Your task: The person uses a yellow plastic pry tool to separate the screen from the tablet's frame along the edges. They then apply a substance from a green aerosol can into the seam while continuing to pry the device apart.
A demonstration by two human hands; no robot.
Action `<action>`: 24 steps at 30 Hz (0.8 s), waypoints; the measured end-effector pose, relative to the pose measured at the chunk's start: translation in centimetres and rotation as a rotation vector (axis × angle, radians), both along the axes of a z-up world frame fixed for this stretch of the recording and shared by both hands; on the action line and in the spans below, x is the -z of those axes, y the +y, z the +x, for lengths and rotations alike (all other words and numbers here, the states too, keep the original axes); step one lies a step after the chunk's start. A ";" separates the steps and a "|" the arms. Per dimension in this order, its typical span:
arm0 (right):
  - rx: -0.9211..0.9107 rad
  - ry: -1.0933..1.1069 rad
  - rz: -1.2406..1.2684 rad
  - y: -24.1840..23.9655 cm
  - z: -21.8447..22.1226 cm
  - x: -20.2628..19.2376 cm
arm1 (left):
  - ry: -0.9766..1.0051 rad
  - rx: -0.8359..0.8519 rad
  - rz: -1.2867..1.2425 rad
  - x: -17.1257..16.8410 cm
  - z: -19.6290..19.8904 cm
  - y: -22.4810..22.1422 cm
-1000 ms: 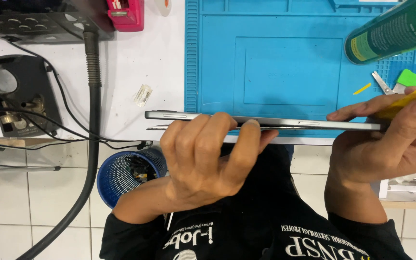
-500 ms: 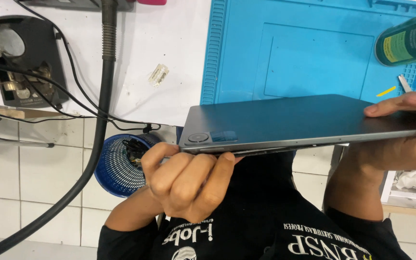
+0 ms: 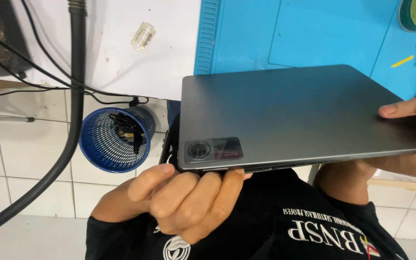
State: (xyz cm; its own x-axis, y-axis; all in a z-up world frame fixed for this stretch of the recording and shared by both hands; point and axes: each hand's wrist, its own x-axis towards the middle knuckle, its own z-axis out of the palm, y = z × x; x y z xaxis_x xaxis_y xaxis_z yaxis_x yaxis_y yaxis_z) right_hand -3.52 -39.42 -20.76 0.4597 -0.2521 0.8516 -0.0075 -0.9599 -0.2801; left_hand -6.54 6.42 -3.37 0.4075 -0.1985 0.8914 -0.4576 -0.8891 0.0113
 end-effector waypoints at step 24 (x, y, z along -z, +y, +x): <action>-1.229 0.471 0.367 9.5 0.6 -11.1 | -0.084 0.122 0.046 1.2 -0.9 0.3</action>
